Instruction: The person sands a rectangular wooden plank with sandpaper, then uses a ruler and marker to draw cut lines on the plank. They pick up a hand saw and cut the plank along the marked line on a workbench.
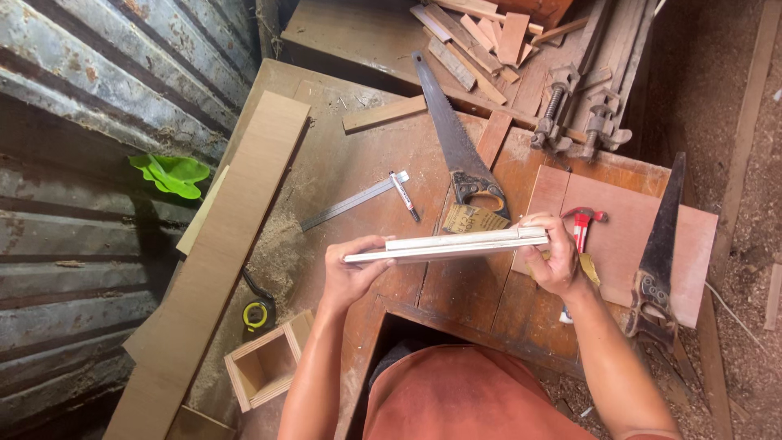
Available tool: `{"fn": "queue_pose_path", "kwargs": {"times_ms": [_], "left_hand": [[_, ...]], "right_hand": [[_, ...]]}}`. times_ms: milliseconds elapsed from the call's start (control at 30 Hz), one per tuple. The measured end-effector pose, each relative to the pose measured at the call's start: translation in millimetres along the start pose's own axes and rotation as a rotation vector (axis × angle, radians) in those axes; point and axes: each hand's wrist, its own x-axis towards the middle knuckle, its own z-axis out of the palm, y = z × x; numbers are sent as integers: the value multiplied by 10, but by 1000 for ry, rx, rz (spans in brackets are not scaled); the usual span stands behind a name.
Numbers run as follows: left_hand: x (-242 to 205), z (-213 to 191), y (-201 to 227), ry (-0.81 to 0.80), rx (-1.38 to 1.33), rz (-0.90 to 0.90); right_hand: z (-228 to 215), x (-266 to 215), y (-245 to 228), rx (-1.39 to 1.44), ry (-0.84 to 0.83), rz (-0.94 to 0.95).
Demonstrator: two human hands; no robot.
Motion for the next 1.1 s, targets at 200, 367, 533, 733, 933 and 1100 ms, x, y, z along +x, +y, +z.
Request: {"fn": "queue_pose_path", "kwargs": {"times_ms": [200,367,533,733,933,1100], "left_hand": [[-9,14,-8,2,-21,30],[-30,6,52,-3,28,59],[-61,15,50,2,48,61],[-72,22,50,5,30,73],[-84,40,47,16,31,64],[-83,37,42,19,38,73]], "right_hand": [[139,17,-81,184,61,0],[149,-31,-106,220,79,19],[100,-75,-59,202,81,27],[-49,183,-389,-116,79,-112],[346,679,-1142,-631,3,-417],[869,890,-1484,-748,-160,-363]]}}
